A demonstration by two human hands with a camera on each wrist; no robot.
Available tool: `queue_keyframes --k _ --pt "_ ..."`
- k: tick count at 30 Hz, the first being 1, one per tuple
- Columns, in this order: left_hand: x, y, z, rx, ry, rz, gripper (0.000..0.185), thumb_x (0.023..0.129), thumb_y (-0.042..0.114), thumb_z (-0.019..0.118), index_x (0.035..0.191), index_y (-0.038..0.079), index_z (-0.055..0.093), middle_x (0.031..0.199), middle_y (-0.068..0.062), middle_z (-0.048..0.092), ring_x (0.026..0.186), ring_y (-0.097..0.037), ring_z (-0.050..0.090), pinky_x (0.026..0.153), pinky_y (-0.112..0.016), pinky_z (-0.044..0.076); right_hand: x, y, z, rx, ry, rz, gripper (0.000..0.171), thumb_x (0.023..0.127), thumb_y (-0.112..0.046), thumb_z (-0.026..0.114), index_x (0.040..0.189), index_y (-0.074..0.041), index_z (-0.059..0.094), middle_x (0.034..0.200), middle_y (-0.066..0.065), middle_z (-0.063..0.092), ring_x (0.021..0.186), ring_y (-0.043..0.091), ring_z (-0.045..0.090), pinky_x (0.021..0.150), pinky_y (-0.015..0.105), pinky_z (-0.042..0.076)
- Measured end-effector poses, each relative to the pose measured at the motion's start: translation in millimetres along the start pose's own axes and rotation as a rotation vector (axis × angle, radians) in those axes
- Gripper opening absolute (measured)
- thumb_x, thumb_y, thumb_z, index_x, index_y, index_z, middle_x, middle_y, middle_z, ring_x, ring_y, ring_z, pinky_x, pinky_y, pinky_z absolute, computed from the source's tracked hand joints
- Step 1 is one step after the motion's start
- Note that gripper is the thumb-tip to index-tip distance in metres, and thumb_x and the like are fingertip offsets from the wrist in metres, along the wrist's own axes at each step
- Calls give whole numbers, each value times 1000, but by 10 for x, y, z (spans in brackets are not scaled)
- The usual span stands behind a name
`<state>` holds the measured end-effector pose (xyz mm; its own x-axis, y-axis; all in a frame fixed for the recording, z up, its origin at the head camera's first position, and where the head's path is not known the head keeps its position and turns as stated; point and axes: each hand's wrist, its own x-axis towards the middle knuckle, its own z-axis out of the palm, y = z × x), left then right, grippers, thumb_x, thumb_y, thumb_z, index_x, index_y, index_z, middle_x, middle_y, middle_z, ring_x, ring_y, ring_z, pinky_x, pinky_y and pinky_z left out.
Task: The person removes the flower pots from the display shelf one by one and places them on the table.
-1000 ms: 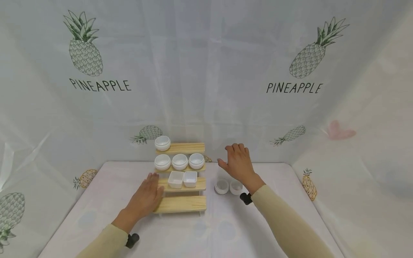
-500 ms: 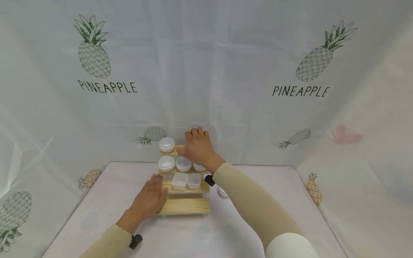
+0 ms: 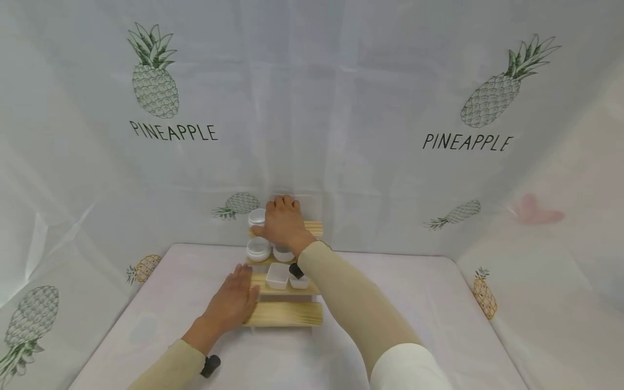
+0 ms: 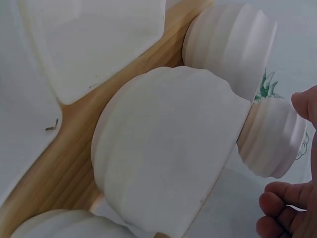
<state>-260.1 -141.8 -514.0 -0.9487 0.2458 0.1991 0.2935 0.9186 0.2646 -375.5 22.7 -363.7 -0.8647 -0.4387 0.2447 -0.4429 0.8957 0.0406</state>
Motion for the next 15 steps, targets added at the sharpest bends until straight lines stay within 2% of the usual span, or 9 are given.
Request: queue_keyframes --k 7,12,15 --pt "-1 7 2 1 -7 -6 66 114 37 40 158 -11 35 166 -28 36 159 -43 28 129 -57 28 45 -11 29 6 -36 2 76 101 -70 51 138 -6 64 142 14 57 138 35 47 115 53 39" --pt "-18 25 -19 -18 -13 -6 65 115 37 40 158 -12 34 167 -28 34 159 -43 28 129 -58 28 57 -6 51 33 -18 -13 71 99 -68 57 137 -8 65 137 11 59 132 32 48 112 51 40" --pt "-22 25 -28 -20 -10 -6 65 115 36 39 158 -12 34 167 -28 35 159 -43 28 128 -58 28 57 5 65 32 21 -42 68 97 -67 61 131 -8 66 130 10 61 123 30 50 106 48 43"
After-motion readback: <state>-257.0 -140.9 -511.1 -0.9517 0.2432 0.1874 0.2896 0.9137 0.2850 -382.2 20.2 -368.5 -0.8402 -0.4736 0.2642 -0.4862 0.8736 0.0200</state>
